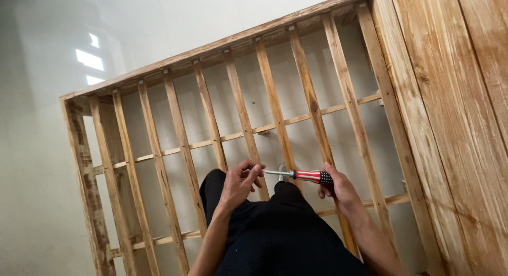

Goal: The person is assembling a wooden frame by screwing a horizontal wooden brace to vertical studs using a manual screwdriver. The person holds the brace in place with one hand and turns the screwdriver with the other to secure the connection.

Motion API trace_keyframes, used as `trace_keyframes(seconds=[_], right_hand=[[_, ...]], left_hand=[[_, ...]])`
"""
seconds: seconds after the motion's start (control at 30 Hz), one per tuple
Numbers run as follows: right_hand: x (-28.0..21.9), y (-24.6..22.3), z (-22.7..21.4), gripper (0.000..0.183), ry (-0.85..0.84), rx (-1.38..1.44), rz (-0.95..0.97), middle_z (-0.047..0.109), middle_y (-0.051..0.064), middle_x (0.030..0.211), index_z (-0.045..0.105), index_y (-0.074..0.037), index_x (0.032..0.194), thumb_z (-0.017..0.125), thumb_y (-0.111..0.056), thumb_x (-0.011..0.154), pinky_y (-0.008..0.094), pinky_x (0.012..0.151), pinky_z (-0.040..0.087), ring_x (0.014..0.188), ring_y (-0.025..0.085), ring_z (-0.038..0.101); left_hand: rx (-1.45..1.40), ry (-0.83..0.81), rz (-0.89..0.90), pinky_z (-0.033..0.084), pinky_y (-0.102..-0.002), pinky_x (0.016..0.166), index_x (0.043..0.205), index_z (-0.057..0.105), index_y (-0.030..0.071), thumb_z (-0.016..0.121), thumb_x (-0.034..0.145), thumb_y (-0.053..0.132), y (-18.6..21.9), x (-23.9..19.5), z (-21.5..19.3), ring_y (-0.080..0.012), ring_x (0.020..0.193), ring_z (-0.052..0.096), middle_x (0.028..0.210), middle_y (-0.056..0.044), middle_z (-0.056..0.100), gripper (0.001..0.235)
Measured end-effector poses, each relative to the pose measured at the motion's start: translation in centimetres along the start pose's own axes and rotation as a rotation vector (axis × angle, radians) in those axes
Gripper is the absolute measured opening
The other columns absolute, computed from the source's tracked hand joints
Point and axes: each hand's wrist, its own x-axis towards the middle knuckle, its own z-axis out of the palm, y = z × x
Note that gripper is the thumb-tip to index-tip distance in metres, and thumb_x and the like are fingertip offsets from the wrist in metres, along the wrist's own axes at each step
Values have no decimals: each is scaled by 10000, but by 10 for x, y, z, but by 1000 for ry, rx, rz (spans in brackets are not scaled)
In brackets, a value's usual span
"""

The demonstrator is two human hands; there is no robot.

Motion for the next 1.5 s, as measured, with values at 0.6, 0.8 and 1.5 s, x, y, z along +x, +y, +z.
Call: trace_keyframes(seconds=[0.6, 0.8, 1.5], right_hand=[[7, 10, 34, 516, -112, -57, 46, 380, 159, 383, 620, 16, 815, 418, -432, 971, 333, 427, 324, 343, 275, 447], [-19, -4, 72, 561, -100, -91, 51, 400, 164, 377, 656, 29, 805, 410, -448, 969, 329, 426, 318, 340, 278, 472], [-63, 44, 224, 584, 160, -180, 40, 384, 112, 370, 676, 82, 813, 358, -380, 976, 311, 457, 389, 343, 210, 422]], left_hand=[[24, 128, 52, 528, -238, 418, 915, 719, 17, 757, 787, 93, -28, -21, -14, -198, 513, 673, 707, -132, 660, 153], [-65, 189, 87, 527, -246, 422, 935, 710, 17, 730, 803, 108, -38, -20, -36, -217, 519, 663, 723, -145, 657, 162], [208, -254, 159, 485, -249, 476, 910, 651, 96, 627, 867, 237, -62, 18, -214, -94, 537, 642, 742, -15, 680, 149]])
